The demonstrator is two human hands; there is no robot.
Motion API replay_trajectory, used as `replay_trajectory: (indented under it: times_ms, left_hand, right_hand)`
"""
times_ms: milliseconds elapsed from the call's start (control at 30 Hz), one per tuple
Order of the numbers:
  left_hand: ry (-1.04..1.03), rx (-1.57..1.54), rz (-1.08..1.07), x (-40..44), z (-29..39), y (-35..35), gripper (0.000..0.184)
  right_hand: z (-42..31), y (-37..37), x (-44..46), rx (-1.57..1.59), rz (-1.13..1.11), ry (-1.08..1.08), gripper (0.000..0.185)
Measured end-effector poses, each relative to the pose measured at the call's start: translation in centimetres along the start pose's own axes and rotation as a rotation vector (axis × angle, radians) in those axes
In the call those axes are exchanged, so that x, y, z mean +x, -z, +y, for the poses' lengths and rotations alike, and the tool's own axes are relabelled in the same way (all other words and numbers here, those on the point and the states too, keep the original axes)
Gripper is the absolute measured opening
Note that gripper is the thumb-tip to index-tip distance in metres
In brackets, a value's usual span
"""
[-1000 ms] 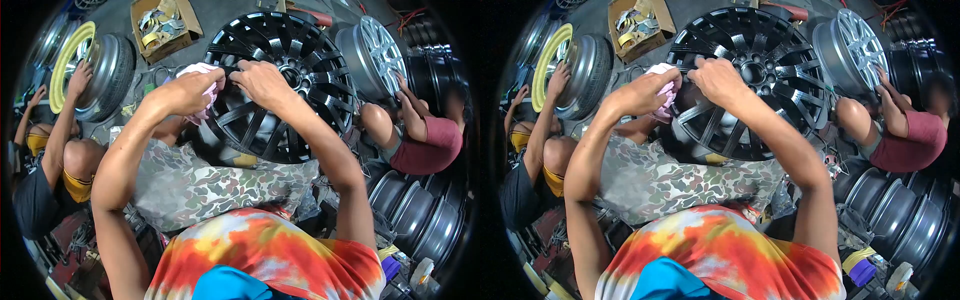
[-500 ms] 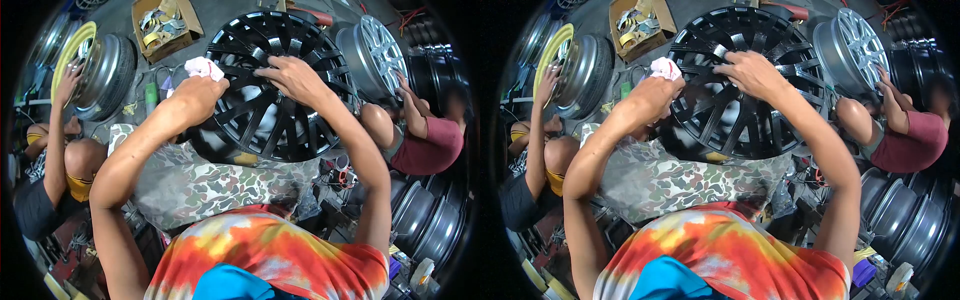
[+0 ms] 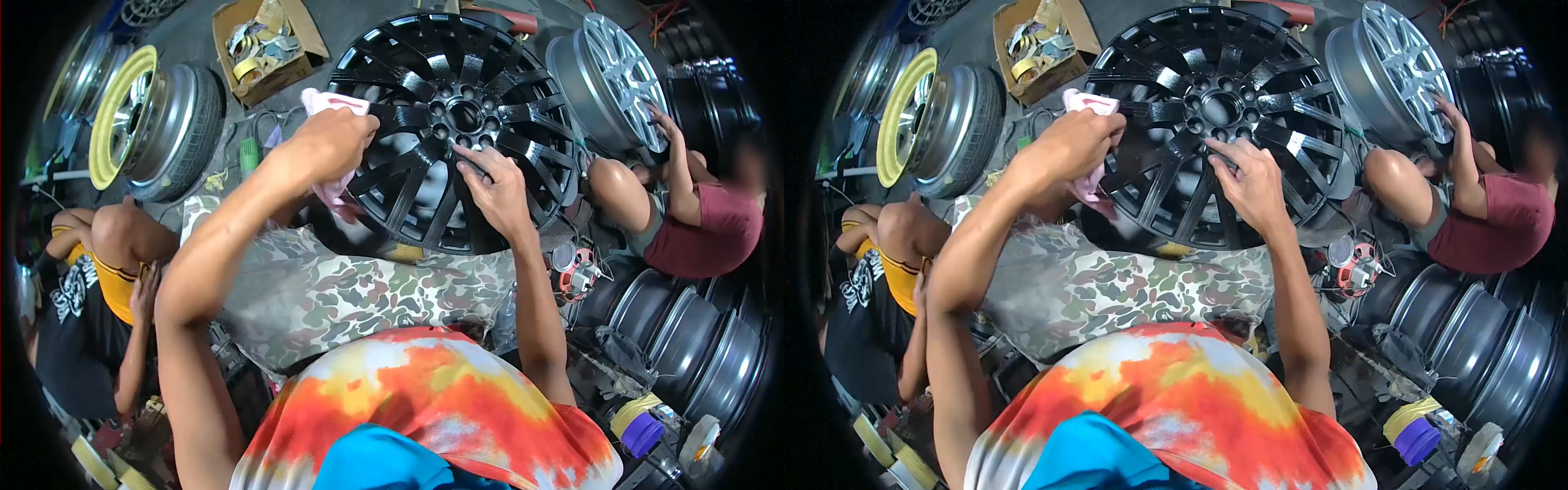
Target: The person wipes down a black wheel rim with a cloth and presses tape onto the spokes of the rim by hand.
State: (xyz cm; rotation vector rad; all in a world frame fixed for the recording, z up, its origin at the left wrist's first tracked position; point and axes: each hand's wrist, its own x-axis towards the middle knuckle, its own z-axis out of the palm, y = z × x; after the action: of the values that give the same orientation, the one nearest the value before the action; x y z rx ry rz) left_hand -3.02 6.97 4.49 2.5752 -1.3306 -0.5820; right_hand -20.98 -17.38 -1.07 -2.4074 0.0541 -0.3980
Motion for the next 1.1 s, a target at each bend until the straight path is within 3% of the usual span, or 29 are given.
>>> replay_trajectory:
  times_ms: [67,167,233,300,367,400,433,567,633,700,833,900,1000,1100]
  left_hand:
    - [-0.007,0.063,0.036,-2.1,2.5,2.0,0.018]
    - [-0.046,-0.120,-0.062,-3.9,3.3,2.1,0.023]
    - [-0.032,0.142,-0.206,-4.6,2.2,-1.4,0.029]
    - [-0.057,0.193,-0.177,-5.9,3.5,-2.9,0.033]
    - [-0.003,0.426,-0.011,-6.7,5.4,-4.6,0.028]
    - [0.039,0.471,-0.055,-7.3,6.6,-4.7,0.021]
    - [0.063,0.447,-0.044,-8.0,7.7,-4.5,0.015]
    - [0.104,0.346,0.003,-10.3,9.2,-6.1,0.025]
    - [-0.062,0.303,0.008,-11.4,11.4,-7.0,0.027]
    - [0.042,0.171,-0.032,-10.7,13.3,-7.6,0.028]
    - [0.131,0.205,0.019,-8.3,10.4,-7.0,0.024]
    - [0.073,0.219,0.120,-8.2,10.0,-7.0,0.025]
    - [0.098,0.181,-0.038,-10.3,13.9,-7.4,0.021]
    - [-0.022,0.116,0.060,-11.2,15.4,-10.0,0.022]
  right_hand:
    - [0.1,-0.4,-0.2,-0.034,0.042,-0.018,0.027]
    - [0.0,-0.7,-0.4,-0.102,0.067,-0.061,0.023]
    - [0.3,-0.9,-0.2,-0.027,0.110,-0.072,0.022]
    - [0.5,-1.0,-0.1,-0.008,0.135,-0.042,0.021]
    - [0.7,-0.9,-0.4,0.013,0.184,-0.037,0.021]
    - [0.7,-0.8,-0.4,0.005,0.171,-0.028,0.021]
    - [0.7,-0.7,-0.5,-0.002,0.158,-0.020,0.022]
    - [0.7,-0.8,-0.5,0.033,0.170,-0.045,0.023]
    - [0.6,-0.9,-0.4,0.061,0.167,-0.058,0.023]
    - [0.7,-0.8,-0.5,0.082,0.167,-0.073,0.023]
    - [1.2,-0.9,-0.8,0.108,0.195,-0.034,0.023]
    - [1.3,-0.9,-0.8,0.137,0.200,-0.038,0.022]
    - [1.7,-1.0,-0.8,0.196,0.235,-0.053,0.022]
    - [1.2,-0.8,-0.7,0.278,0.239,-0.104,0.024]
